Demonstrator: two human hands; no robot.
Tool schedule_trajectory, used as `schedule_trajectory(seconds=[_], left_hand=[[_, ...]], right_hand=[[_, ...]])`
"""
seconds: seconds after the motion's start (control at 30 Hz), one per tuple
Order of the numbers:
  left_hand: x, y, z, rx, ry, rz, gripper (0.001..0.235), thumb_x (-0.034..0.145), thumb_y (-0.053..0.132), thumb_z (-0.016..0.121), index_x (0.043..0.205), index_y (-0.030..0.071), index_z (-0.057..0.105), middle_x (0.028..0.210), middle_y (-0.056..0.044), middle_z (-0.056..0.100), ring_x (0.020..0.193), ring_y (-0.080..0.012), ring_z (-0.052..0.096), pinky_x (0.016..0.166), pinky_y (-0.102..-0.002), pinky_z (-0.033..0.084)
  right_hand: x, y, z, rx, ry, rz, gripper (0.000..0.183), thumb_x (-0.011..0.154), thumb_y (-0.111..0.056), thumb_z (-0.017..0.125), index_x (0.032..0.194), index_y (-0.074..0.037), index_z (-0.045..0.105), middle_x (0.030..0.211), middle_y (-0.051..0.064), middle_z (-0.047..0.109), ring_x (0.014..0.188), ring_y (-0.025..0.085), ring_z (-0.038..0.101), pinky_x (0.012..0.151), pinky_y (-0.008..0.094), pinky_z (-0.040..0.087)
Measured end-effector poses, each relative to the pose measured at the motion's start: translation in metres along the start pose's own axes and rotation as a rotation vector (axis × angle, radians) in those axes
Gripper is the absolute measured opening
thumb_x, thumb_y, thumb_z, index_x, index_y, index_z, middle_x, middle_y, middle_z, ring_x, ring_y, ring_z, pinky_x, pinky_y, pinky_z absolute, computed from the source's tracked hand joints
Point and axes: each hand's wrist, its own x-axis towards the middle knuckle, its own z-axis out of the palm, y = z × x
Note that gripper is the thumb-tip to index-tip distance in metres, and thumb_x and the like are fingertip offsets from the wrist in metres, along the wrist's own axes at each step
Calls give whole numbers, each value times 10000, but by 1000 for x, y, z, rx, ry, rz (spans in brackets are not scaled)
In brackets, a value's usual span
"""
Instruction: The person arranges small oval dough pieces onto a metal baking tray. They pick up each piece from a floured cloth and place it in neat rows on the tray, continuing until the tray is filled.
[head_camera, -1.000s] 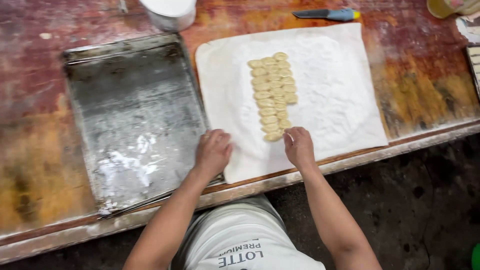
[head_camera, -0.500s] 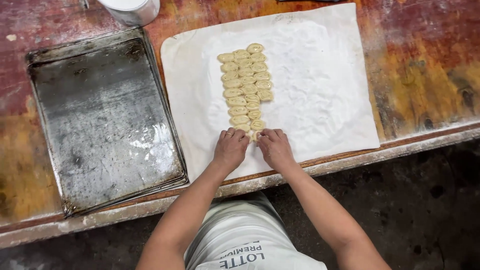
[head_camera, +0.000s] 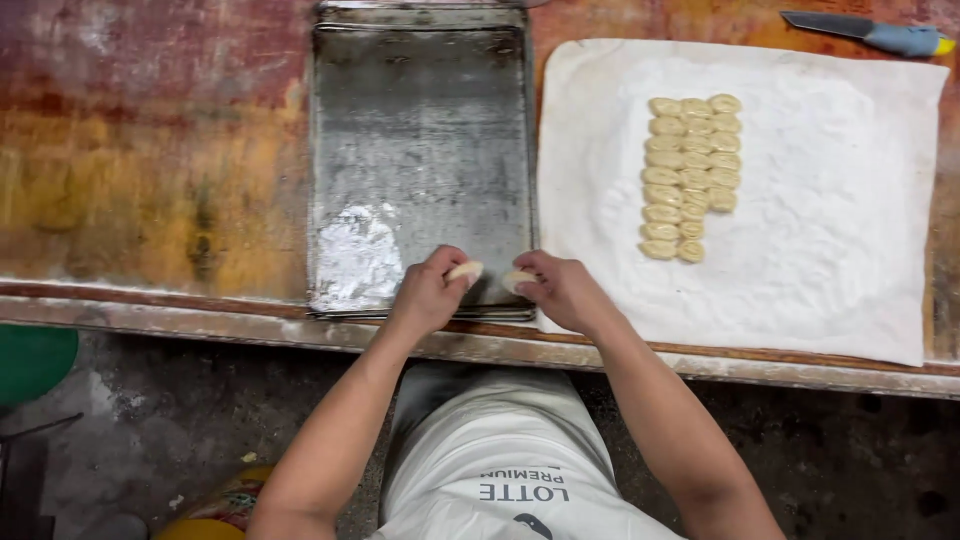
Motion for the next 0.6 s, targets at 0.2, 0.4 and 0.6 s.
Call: schedule_trajectory(seconds=[0.2,0.4,0.6], left_hand=[[14,-53,-11,323,109,442,448,760,245,765,1182,111,691,1121,-103,626,1066,-342,567,914,-471,459],[20,-80,-4,472,63,594,273,763,266,709,1034,242,730,1006,17,627,1021,-268,550,846,-427,457],[3,-36,32,507,249,701,348,768,333,728,1092,209,703,1096,-4,637,1112,-270,522,893,-437,389]], right_hand=[[18,24,40,-360,109,-23,314,957,-259,629,1236,-120,671,1144,140,680,1111,360,652,943,435,532],[19,35,60,-613,89,-196,351,861,-349,725,1174,-189,715,1093,50,648,1037,266,625,892,346,535],[11,52,46,-578,119,-346,323,819,-317,761,1090,-143,734,1028,76,660,945,286,639,845,367,521]])
